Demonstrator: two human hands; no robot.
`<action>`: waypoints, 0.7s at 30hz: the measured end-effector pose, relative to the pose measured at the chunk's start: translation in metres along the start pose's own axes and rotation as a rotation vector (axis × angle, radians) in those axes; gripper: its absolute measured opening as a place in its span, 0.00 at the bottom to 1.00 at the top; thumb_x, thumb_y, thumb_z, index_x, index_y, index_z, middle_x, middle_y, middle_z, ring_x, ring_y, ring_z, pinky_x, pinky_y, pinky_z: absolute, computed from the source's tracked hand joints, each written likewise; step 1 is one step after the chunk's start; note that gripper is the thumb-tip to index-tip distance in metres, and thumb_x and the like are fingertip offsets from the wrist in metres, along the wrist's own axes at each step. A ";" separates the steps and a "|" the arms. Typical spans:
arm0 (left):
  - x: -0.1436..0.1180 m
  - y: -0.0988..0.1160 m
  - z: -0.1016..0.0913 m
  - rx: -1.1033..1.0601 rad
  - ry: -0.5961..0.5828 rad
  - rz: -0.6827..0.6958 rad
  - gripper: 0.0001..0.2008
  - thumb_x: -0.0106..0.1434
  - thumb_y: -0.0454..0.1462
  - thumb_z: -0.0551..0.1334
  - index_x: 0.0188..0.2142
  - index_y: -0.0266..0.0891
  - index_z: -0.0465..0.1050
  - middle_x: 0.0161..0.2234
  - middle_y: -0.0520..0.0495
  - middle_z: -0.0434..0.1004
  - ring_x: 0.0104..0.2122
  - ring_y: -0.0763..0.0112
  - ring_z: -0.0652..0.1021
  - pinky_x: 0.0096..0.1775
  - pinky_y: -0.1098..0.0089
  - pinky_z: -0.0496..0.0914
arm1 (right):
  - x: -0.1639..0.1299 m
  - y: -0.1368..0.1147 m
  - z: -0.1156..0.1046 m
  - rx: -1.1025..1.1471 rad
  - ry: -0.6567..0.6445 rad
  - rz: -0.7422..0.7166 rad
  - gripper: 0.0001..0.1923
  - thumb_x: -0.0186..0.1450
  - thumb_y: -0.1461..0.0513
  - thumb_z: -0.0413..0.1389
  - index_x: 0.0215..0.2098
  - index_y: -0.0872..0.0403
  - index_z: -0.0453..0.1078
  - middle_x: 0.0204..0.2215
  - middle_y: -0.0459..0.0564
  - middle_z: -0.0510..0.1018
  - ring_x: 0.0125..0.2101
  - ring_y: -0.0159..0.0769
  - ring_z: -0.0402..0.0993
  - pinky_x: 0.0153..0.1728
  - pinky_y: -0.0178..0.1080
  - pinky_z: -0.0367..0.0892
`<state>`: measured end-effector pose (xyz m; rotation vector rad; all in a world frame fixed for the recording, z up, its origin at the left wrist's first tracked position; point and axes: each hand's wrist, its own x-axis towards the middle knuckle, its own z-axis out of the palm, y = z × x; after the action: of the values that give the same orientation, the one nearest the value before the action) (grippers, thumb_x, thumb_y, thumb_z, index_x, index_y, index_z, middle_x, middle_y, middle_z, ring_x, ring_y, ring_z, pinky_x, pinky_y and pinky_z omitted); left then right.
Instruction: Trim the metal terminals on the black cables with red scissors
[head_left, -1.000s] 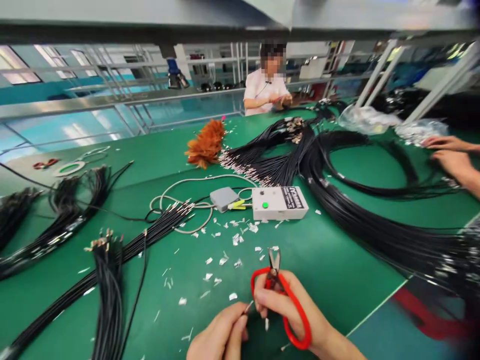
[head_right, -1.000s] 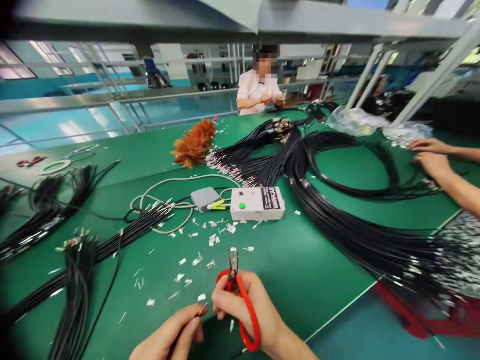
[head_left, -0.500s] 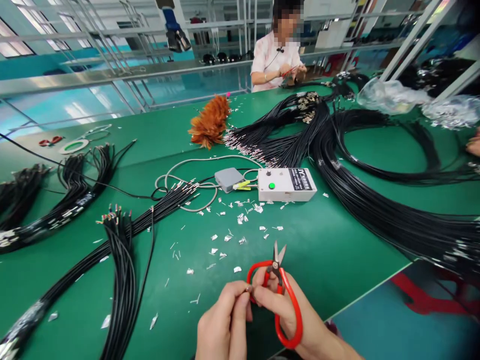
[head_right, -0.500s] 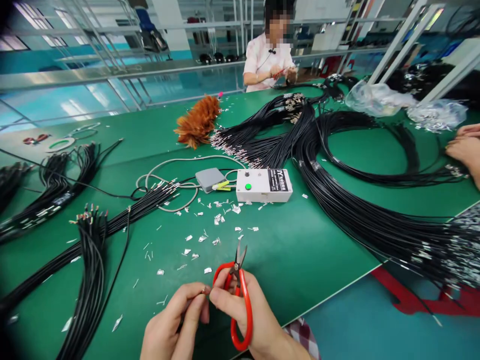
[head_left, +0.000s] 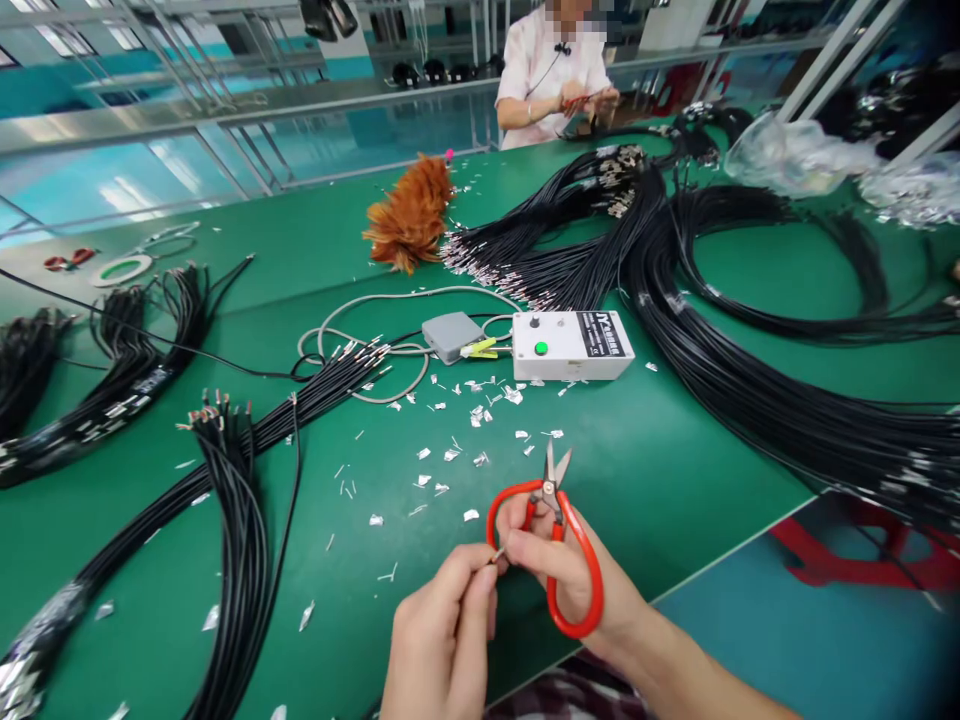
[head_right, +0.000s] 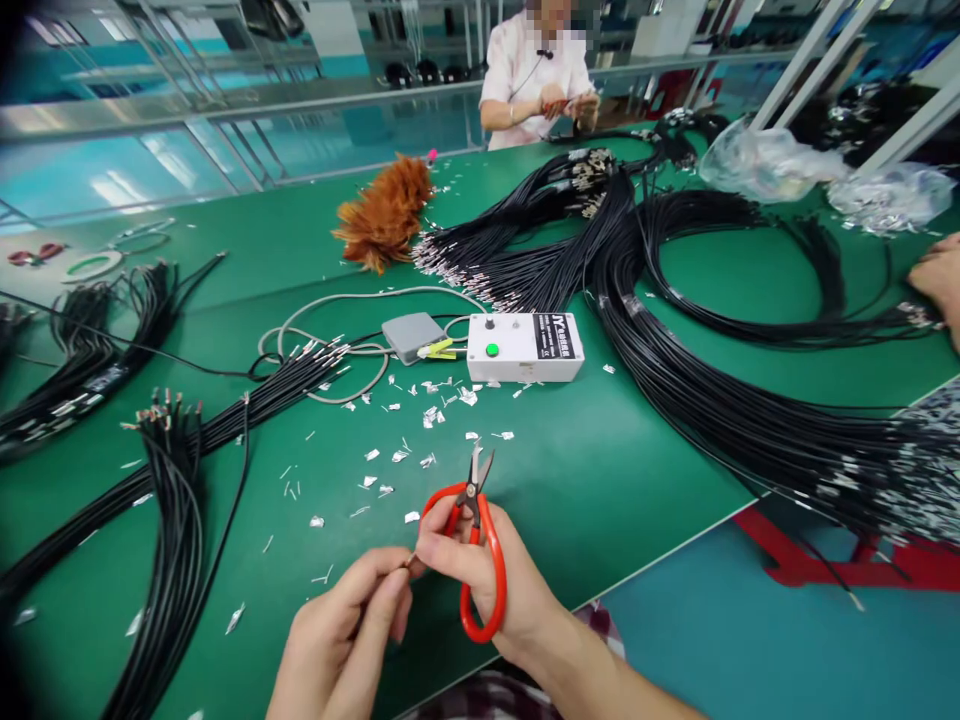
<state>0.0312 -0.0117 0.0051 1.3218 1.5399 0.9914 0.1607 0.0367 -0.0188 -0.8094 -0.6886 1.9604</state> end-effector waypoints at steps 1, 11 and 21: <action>0.000 0.000 0.000 -0.064 -0.029 -0.063 0.10 0.66 0.40 0.54 0.33 0.40 0.72 0.17 0.57 0.61 0.18 0.74 0.62 0.24 0.73 0.57 | 0.000 0.002 0.000 0.047 -0.005 0.039 0.08 0.56 0.61 0.64 0.29 0.55 0.69 0.26 0.42 0.69 0.28 0.28 0.66 0.34 0.32 0.61; 0.003 0.001 -0.002 -0.551 -0.186 -0.458 0.15 0.61 0.47 0.60 0.28 0.37 0.69 0.13 0.58 0.59 0.16 0.81 0.51 0.20 0.77 0.44 | -0.010 0.028 0.003 0.466 -0.025 0.205 0.09 0.56 0.62 0.65 0.27 0.56 0.70 0.23 0.42 0.72 0.26 0.25 0.68 0.31 0.28 0.65; 0.000 0.007 -0.004 -0.429 -0.145 -0.344 0.15 0.61 0.47 0.60 0.29 0.36 0.70 0.16 0.58 0.59 0.18 0.79 0.57 0.22 0.77 0.53 | -0.011 0.021 0.005 0.379 0.010 0.088 0.11 0.53 0.62 0.67 0.29 0.55 0.69 0.25 0.42 0.71 0.26 0.26 0.68 0.32 0.29 0.64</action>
<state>0.0296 -0.0110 0.0126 0.7803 1.2968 0.9169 0.1507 0.0165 -0.0274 -0.6222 -0.2629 2.0778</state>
